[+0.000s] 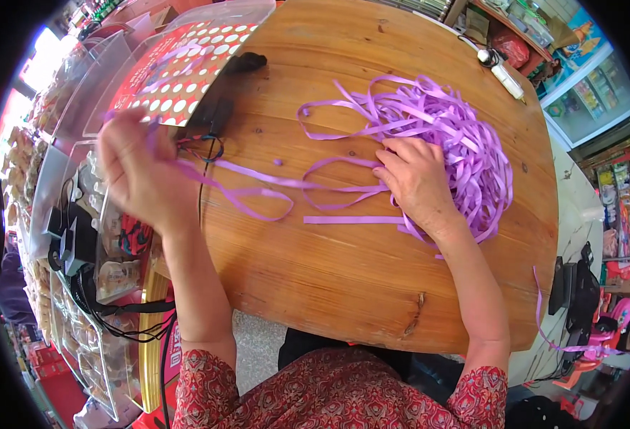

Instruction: The person ties knots in purple ribbons by hand, handling them one at a time from a pile on a wooden table and setting each finished ribbon aside.

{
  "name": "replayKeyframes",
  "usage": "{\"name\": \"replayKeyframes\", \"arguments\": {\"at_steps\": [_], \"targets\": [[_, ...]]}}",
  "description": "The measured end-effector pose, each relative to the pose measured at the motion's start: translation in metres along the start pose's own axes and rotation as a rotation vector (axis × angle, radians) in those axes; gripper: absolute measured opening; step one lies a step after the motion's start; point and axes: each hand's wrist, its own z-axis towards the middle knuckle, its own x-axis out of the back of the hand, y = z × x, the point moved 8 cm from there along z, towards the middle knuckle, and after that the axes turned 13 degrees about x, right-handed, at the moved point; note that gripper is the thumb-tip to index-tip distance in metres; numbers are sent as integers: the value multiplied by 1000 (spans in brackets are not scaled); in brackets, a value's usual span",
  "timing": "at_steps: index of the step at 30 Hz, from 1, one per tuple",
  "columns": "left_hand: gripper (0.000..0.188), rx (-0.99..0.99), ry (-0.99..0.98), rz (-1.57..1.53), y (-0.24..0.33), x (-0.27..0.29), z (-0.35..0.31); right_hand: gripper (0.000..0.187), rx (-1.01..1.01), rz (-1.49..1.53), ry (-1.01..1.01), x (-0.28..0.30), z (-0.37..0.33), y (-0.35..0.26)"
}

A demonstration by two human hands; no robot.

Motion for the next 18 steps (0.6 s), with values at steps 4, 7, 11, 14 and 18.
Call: {"name": "replayKeyframes", "arguments": {"at_steps": [4, 7, 11, 14, 18], "targets": [[15, 15, -96, 136, -32, -10, 4, 11, -14, -56, 76, 15, -7, 4], [12, -112, -51, 218, -21, -14, 0, 6, -35, -14, 212, 34, -1, 2], [11, -182, -179, 551, -39, -29, -4, 4, -46, 159, 456, 77, 3, 9], [14, -27, -290, 704, -72, -36, -11, 3, -147, 246, 547, 99, 0, 17], [23, -351, -648, 1107, -96, -64, -43, 4, -106, 117, 433, 117, 3, 16]]}}
